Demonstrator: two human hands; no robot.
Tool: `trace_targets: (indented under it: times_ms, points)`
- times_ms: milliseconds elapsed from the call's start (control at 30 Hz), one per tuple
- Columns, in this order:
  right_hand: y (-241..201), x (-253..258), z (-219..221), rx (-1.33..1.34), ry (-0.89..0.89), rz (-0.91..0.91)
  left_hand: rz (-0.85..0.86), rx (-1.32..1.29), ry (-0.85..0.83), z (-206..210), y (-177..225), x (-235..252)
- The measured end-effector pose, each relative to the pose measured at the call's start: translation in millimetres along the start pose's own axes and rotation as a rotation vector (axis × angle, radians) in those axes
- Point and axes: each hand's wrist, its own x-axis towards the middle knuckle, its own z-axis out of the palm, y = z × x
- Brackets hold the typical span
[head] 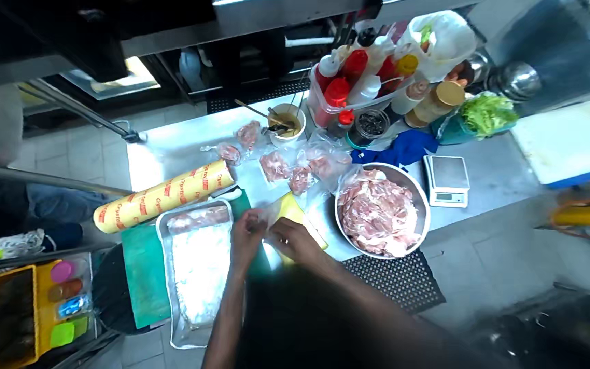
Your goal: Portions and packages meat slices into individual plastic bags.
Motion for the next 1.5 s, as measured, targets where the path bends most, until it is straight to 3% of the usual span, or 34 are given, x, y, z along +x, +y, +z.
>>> trace_targets:
  times_ms: [133,200,267,433,533,733,833,933,1033,1100,1200,1267,1367,1433,1500]
  points:
    - [26.5,-34.8,-6.4,0.331,-0.201,0.606,-0.112,0.113,-0.072,18.3,-22.9,-35.8]
    - [25.8,-41.1,1.8,0.417,-0.215,0.777,-0.123,0.046,-0.014,23.4,-21.9,-49.8]
    - [14.6,-39.6,8.3,0.434,-0.24,0.824,-0.084,-0.051,0.063,29.9,-15.0,-59.3]
    - [-19.3,-18.5,-3.7,0.113,-0.214,0.71,-0.022,-0.173,0.257,40.1,2.7,-70.5]
    - [-28.0,-17.2,-22.2,0.018,-0.109,0.593,-0.108,0.002,0.361,30.6,-0.4,-77.0]
    - [-16.2,-33.2,-11.1,-0.095,-0.17,0.503,-0.264,0.498,0.26,37.1,-18.7,-78.5]
    - [-10.7,-41.0,-17.0,-0.18,-0.06,0.453,-0.24,0.451,0.264,22.6,-10.7,-83.9]
    - [-7.2,-45.6,-24.3,-0.194,-0.038,0.412,-0.232,0.238,0.139,13.4,-5.2,-91.1]
    - [-1.4,-46.0,-27.1,-0.139,-0.048,0.369,-0.068,-0.046,0.028,11.9,-12.7,-92.2]
    - [6.0,-44.3,-35.7,-0.05,-0.048,0.388,0.019,-0.101,-0.025,6.7,-16.0,-90.5]
    - [10.2,-40.9,-57.8,0.137,-0.09,0.464,0.09,0.021,-0.086,1.2,-18.1,-89.0]
    - [9.4,-39.6,-72.2,0.212,-0.142,0.436,0.197,0.201,-0.02,4.2,-15.6,-85.6]
    - [19.0,-44.2,-95.5,0.387,-0.105,0.19,0.4,0.219,0.14,6.6,14.1,-77.0]
    - [33.8,-48.8,-107.7,0.581,-0.012,-0.008,0.538,0.102,0.108,0.3,44.2,-69.2]
    - [44.2,-45.3,-112.7,0.594,-0.015,-0.117,0.652,-0.003,-0.001,-6.0,73.6,-59.8]
